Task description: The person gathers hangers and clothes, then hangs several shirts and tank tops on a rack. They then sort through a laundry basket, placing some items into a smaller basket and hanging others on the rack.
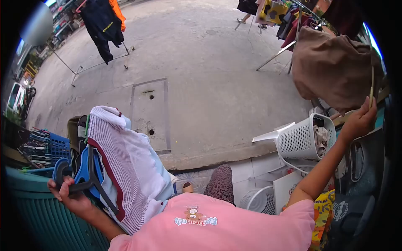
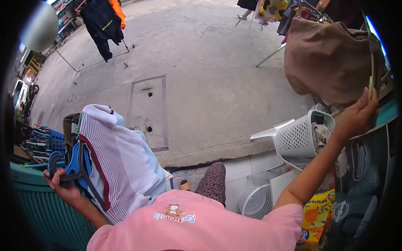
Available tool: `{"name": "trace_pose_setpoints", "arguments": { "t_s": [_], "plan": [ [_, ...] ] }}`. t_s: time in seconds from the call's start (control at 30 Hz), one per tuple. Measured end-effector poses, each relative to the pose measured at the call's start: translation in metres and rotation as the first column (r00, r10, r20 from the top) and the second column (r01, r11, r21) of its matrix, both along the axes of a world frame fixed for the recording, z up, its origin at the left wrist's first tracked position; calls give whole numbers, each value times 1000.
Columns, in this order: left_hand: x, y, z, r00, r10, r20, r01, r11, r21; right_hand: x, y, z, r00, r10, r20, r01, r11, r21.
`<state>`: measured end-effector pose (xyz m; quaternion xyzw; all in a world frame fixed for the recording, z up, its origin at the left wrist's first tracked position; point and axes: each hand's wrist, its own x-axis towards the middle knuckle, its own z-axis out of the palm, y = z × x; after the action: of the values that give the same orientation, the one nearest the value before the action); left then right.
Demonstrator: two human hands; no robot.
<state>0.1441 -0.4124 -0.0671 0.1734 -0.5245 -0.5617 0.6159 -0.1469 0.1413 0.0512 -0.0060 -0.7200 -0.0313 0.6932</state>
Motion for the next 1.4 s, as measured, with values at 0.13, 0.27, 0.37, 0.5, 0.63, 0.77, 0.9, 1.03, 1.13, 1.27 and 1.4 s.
{"name": "trace_pose_setpoints", "arguments": {
  "t_s": [0.13, 0.27, 0.37, 0.5, 0.63, 0.77, 0.9, 1.03, 1.13, 1.27, 1.4],
  "plan": [
    [-13, 10, -3, 1000, 14, -12, -13, 999, 47, -61, -67, -194, 828, 19, 561, -176, 958, 227],
    [-32, -2, -10, 998, -66, -17, 68, 987, 145, 42, -175, -374, -845, 483, 231, 139, 615, -776],
    [-57, -6, -9, 1000, 25, -16, -22, 987, 160, -2, -196, -343, -799, 581, 155, 219, 521, -825],
    [-102, -23, -18, 980, 195, 27, -197, 971, 135, -129, -211, -309, -527, 804, 275, 116, 389, -914],
    [-146, -54, -28, 931, 350, 98, -361, 925, 121, -219, -273, -236, -325, 807, 493, -146, 472, -869],
    [-155, -74, -44, 876, 468, 117, -480, 871, 104, -296, -333, -210, -234, 824, 515, -374, 413, -831],
    [-160, -83, -43, 849, 499, 172, -522, 842, 138, -342, -398, -199, -336, 804, 490, -368, 367, -854],
    [-171, -110, -48, 884, 444, 145, -460, 881, 113, -374, -468, -207, -373, 826, 423, -330, 308, -892],
    [-187, -149, -53, 891, 444, 99, -454, 880, 137, -392, -516, -207, -439, 840, 320, -259, 223, -940],
    [-224, -215, -46, 926, 353, 129, -373, 908, 192, -414, -585, -212, -502, 841, 200, -195, 115, -974],
    [-262, -267, -31, 950, 264, 167, -301, 919, 255, -406, -653, -225, -605, 788, 117, -113, 61, -992]
  ]
}}
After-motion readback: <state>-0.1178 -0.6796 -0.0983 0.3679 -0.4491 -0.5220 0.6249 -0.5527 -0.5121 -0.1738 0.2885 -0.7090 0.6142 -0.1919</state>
